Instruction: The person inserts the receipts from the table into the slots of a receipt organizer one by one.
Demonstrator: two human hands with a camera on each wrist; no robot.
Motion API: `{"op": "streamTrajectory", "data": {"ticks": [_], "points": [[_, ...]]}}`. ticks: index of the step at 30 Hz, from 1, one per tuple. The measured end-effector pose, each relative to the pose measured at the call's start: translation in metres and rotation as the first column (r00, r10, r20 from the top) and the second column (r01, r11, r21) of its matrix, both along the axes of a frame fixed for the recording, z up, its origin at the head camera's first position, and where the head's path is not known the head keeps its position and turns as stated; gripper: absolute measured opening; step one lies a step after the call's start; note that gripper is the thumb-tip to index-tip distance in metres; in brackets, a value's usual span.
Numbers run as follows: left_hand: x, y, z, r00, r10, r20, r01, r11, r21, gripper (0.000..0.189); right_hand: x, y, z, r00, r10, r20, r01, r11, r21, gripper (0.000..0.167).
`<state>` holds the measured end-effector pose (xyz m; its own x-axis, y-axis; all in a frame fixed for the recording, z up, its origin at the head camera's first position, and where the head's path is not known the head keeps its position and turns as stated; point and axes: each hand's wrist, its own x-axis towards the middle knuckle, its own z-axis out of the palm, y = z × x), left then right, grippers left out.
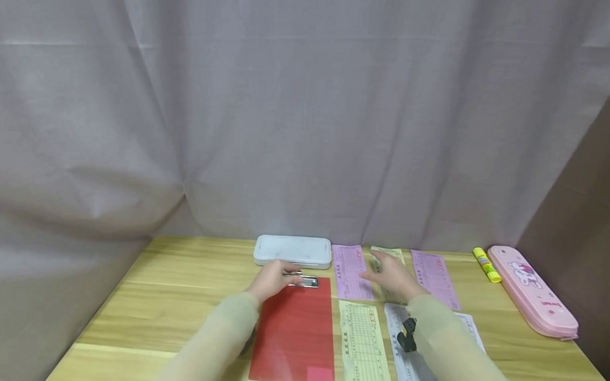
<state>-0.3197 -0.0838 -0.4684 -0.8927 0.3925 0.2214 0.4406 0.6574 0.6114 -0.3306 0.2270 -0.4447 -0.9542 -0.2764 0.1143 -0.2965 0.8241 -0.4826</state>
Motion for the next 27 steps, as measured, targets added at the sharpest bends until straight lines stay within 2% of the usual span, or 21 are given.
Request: {"op": "streamTrajectory", "data": {"ticks": [6, 8, 12, 16, 21, 27], "points": [[-0.004, 0.007, -0.004, 1.0, 0.009, 0.003, -0.009, 1.0, -0.024, 0.028, -0.01, -0.001, -0.006, 0.995, -0.07, 0.064, 0.073, 0.996, -0.047, 0.07], [-0.005, 0.009, -0.006, 1.0, 0.006, 0.006, -0.005, 0.999, -0.036, 0.028, -0.013, -0.002, -0.008, 0.995, -0.081, 0.059, 0.084, 0.995, -0.053, 0.068], [-0.008, 0.013, -0.008, 1.0, 0.013, 0.015, -0.012, 0.998, -0.063, 0.031, -0.022, -0.004, -0.012, 0.998, -0.06, 0.005, 0.06, 0.998, -0.037, 0.065], [-0.012, 0.016, -0.005, 1.0, 0.021, 0.007, -0.021, 0.996, -0.089, 0.027, -0.036, -0.008, -0.009, 0.998, -0.048, -0.035, 0.048, 0.999, -0.001, 0.062], [-0.013, 0.022, -0.004, 1.0, 0.027, 0.002, -0.027, 0.992, -0.122, 0.027, -0.049, -0.015, -0.004, 0.999, -0.031, -0.02, 0.031, 0.999, 0.021, 0.059], [-0.014, 0.022, -0.009, 0.999, 0.028, -0.039, -0.034, 0.983, -0.178, 0.028, -0.052, -0.027, -0.009, 0.998, -0.007, 0.067, 0.007, 1.0, 0.005, 0.053]]}}
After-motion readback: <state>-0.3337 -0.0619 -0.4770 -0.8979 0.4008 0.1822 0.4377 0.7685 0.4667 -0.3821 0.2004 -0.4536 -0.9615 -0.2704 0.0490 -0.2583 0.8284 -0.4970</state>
